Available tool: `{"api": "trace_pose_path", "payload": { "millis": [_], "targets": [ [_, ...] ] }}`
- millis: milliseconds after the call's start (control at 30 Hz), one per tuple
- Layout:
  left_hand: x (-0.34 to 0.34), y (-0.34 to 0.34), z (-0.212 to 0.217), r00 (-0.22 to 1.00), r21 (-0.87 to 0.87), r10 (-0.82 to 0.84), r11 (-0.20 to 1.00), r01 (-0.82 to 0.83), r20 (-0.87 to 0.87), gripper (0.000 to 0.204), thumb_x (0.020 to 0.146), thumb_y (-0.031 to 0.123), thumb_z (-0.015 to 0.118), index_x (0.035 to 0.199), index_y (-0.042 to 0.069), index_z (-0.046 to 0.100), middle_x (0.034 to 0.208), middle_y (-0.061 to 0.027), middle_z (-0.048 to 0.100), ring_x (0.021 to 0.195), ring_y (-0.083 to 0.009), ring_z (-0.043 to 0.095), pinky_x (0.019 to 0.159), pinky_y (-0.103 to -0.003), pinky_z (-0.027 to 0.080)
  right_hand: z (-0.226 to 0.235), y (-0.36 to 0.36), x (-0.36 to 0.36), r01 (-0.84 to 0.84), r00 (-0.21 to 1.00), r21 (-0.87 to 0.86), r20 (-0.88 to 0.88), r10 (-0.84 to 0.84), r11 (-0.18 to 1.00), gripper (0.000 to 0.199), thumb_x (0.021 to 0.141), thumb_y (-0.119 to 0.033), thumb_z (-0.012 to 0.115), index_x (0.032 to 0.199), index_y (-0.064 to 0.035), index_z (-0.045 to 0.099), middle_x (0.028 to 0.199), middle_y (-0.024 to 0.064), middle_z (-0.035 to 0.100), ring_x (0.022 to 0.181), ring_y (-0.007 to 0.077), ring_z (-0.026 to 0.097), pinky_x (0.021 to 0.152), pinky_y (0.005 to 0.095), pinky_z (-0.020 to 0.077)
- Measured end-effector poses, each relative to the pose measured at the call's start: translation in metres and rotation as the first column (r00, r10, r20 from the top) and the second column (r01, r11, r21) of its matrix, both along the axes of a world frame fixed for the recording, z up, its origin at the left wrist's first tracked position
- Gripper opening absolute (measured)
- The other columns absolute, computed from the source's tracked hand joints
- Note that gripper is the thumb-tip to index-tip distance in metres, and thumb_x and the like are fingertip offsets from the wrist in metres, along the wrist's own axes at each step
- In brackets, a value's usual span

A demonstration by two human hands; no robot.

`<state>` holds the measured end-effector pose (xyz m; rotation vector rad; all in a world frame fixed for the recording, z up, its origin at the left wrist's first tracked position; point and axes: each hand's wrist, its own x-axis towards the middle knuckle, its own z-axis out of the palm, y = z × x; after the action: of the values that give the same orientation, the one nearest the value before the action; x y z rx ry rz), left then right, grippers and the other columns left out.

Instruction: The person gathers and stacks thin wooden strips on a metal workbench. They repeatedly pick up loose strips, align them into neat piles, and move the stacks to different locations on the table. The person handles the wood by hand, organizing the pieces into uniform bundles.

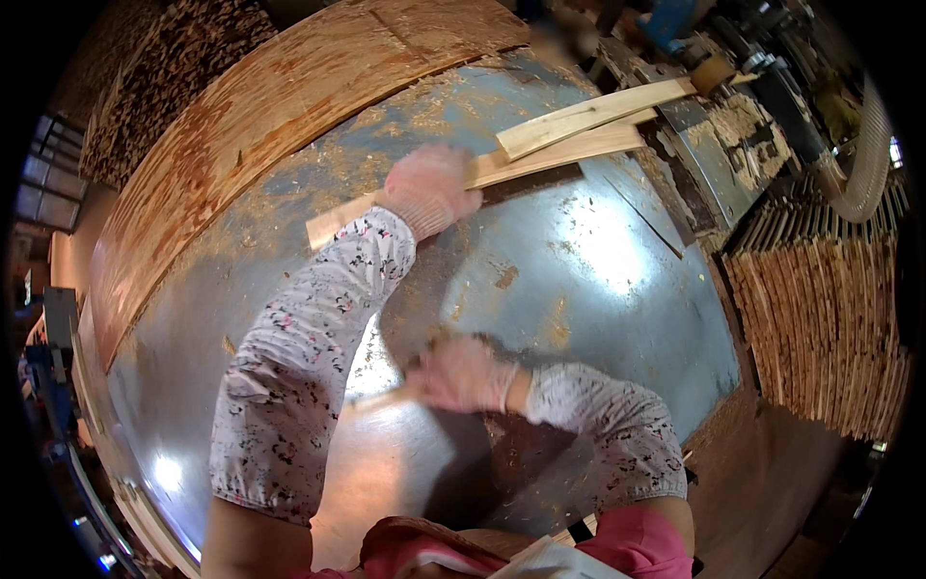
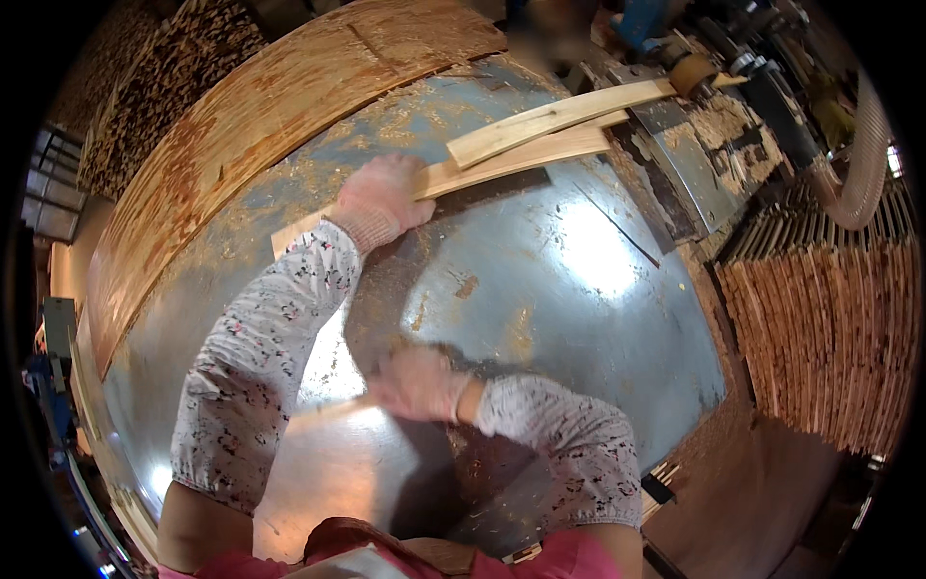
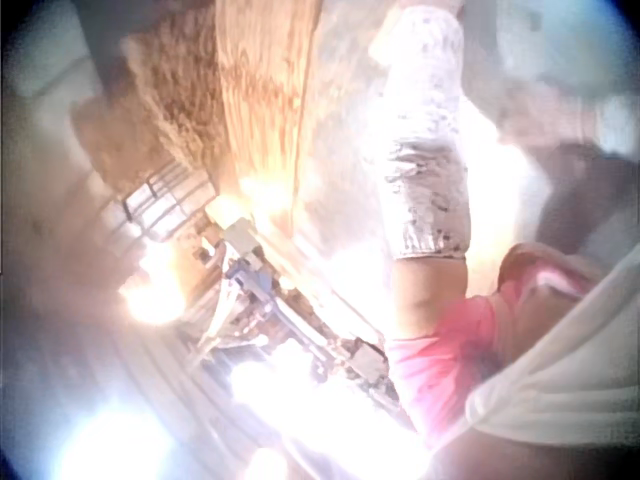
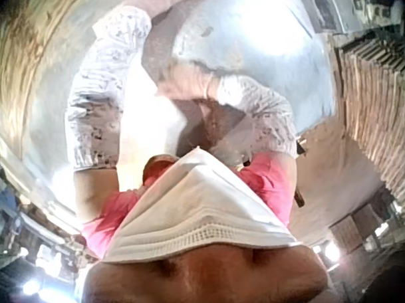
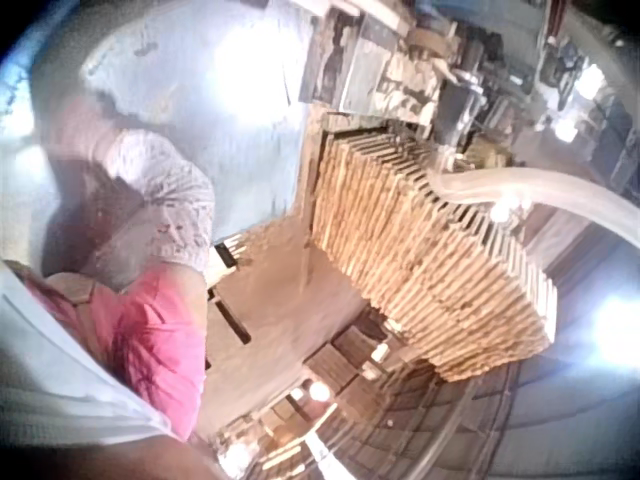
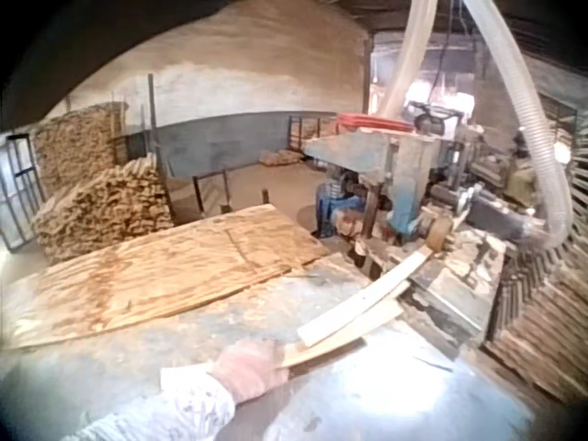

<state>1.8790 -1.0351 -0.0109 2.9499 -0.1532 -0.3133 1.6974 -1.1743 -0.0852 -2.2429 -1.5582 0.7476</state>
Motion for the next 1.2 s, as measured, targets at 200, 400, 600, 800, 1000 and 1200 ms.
{"api": "trace_pose_path", "payload": {
  "millis": [200,400,600,800,1000,1200],
  "targets": [
    [-0.031,0.001,0.091,0.991,0.098,-0.054,0.994,0.042,0.12,0.059,0.089,0.045,0.073,0.137,0.011,0.069,0.124,-0.0186,0.071,0.121,-0.0365,0.069,0.104,-0.046,0.058,-0.042,-0.078,0.189,0.231,0.597,0.336,0.693,-0.405,0.913,0.037,0.103,-0.048,0.063,0.104,-0.0144,0.08,0.084,0.0075,0.076,0.075,0.0282,0.075,0.067,0.0445,0.0612],
    [-0.091,0.035,0.087,0.953,-0.148,0.104,0.987,-0.063,0.286,0.077,0.084,0.044,0.076,0.148,0.006,0.057,0.125,-0.0218,0.07,0.116,-0.0408,0.07,0.101,-0.048,0.059,-0.012,-0.262,0.217,0.929,0.196,0.184,0.493,-0.848,0.322,0.039,0.101,-0.043,0.065,0.107,-0.0061,0.076,0.098,0.0239,0.075,0.096,0.0456,0.072,0.084,0.0555,0.0567],
    [-0.124,0.048,0.075,0.936,-0.44,0.25,0.89,-0.121,0.248,0.091,0.083,0.032,0.082,0.157,-0.001,0.041,0.103,-0.0196,0.073,0.104,-0.0429,0.073,0.091,-0.049,0.06,-0.006,-0.09,0.151,0.656,0.714,0.003,0.323,-0.622,0.755,0.04,0.106,-0.046,0.062,0.115,-0.01,0.077,0.114,0.0139,0.079,0.093,0.0318,0.076,0.082,0.0475,0.0614],
    [-0.148,0.055,0.072,0.925,-0.284,0.235,0.947,-0.149,0.3,0.092,0.082,0.036,0.083,0.157,0.002,0.043,0.104,-0.0189,0.073,0.1,-0.0422,0.073,0.088,-0.05,0.06,0.004,0.127,0.184,0.47,0.878,0.266,-0.232,-0.418,0.841,0.035,0.104,-0.036,0.057,0.115,-0.0114,0.078,0.107,0.0116,0.077,0.104,0.0355,0.073,0.091,0.0489,0.057],
    [-0.235,0.123,0.044,0.912,-0.233,0.37,0.916,-0.326,0.177,0.078,0.082,0.038,0.076,0.148,0.004,0.053,0.11,-0.023,0.071,0.108,-0.0424,0.069,0.097,-0.051,0.058,-0.061,0.13,0.276,0.73,0.461,0.472,0.192,-0.866,0.494,0.028,0.101,-0.026,0.063,0.091,-0.0027,0.073,0.084,0.0174,0.077,0.078,0.0391,0.074,0.069,0.05,0.0586],
    [-0.401,0.152,-0.025,0.684,-0.277,0.729,0.654,-0.704,-0.015,0.064,0.084,0.036,0.078,0.136,0.003,0.064,0.108,-0.0246,0.07,0.107,-0.0438,0.065,0.099,-0.052,0.054,-0.031,0.159,0.214,0.939,0.295,0.276,-0.346,-0.891,0.204,0.048,0.1,-0.045,0.067,0.112,0.0015,0.068,0.103,0.0312,0.075,0.101,0.0496,0.073,0.087,0.0577,0.0565]
  ]
}}
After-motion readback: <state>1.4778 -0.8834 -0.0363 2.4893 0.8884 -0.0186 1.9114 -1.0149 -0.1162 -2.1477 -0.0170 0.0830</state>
